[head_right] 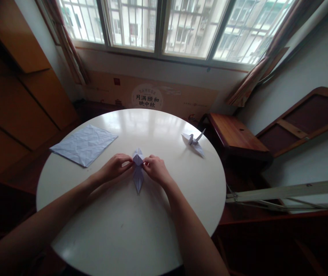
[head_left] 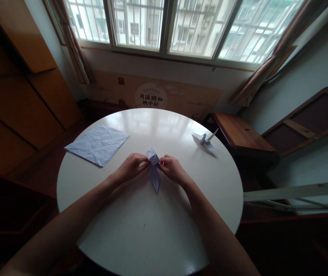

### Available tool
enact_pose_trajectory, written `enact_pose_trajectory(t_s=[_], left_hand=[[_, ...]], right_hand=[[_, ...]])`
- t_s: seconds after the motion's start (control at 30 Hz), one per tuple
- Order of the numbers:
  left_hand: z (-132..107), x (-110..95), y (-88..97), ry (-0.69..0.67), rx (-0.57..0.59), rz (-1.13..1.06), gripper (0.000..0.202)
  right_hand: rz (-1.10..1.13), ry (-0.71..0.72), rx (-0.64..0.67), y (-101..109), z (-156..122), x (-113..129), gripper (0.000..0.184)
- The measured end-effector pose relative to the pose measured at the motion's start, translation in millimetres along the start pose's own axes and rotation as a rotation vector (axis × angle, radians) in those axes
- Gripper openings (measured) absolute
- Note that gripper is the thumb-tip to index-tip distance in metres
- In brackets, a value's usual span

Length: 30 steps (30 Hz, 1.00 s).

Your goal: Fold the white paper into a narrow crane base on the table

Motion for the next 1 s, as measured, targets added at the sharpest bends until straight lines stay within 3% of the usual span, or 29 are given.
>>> enact_pose_trajectory(t_s=[0.1,0.23,0.43,0.73,0.9,1.0], left_hand=[[0,4,-3.0,0.053,-0.076,-0.011,0.014],[2,8,-7.7,0.147,-0.161,-0.043,0.05],[5,7,-12.1,0.166,-0.139,-0.013,0.062],[3,8,-16.9,0.174,-0.131,0.141,0.041],[2,1,-14.6,0.121,-0.118,0.163,0.03],[2,-5,-14.2,0.094,-0.045,0.185,0.02]], right_hand=[[-0.042,-0.025,-0.011,-4,3,-1,0.012],[-0.121,-0.123,-0.05,-9,5,0,0.012],[-0.17,-0.183,-0.086,-11,5,8,0.014],[-0.17,-0.204,-0.111,-15,4,4,0.01],[-0.126,-0.212,-0.15,-14,3,5,0.028],[-0.145,-0.197,-0.129,-12,3,8,0.018]])
Point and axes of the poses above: each hand's wrist, its own z-axis towards the middle knuckle, its own y-axis out of the back of the hand, x = y × z, the point moved 4 cm from there along z, towards the middle knuckle, and after that the axes turned 8 degrees about y, right-handed, at the moved point
